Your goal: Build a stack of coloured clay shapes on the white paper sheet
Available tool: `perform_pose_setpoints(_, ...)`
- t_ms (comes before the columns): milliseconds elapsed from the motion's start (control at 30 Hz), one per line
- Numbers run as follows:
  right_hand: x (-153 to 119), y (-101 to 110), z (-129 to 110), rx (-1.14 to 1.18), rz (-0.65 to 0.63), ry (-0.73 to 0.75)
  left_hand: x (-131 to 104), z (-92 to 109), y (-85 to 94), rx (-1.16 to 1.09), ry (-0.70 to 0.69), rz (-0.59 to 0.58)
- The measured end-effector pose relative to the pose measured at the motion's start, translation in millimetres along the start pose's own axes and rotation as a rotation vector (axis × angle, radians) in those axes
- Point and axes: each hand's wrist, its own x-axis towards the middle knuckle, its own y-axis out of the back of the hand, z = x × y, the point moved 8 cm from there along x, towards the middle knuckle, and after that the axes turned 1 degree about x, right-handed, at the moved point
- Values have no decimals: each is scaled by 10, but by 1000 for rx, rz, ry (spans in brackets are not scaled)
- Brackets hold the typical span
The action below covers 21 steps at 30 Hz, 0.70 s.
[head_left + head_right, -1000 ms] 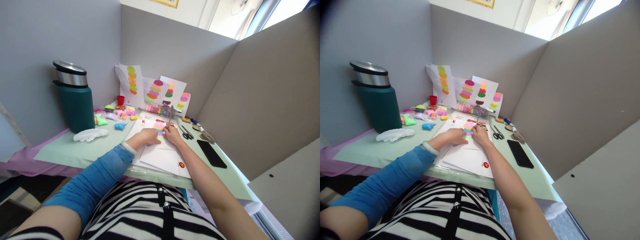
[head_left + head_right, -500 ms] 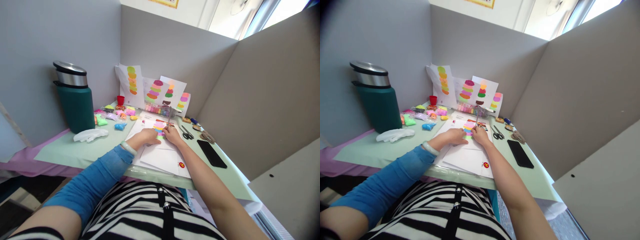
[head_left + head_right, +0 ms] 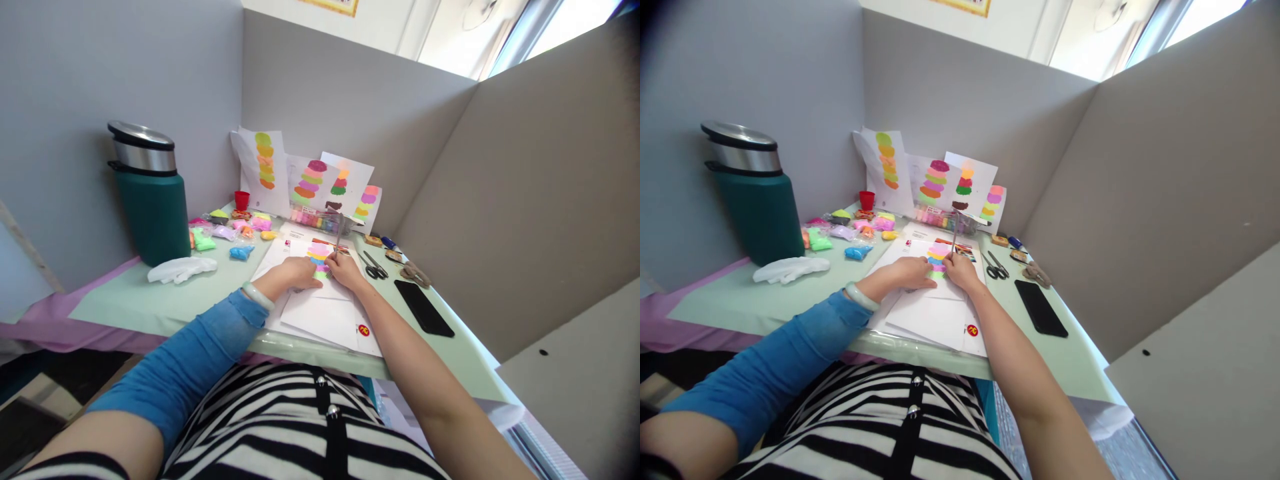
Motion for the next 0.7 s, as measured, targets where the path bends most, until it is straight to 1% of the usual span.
perform_pose_setpoints(333,4,-17,10,-31,-29,-17,29,3,-26,13,-16,10)
perform_pose_setpoints(700,-8,-12,-14,-72,-44,-12,-10,23,-9,18,-12,5)
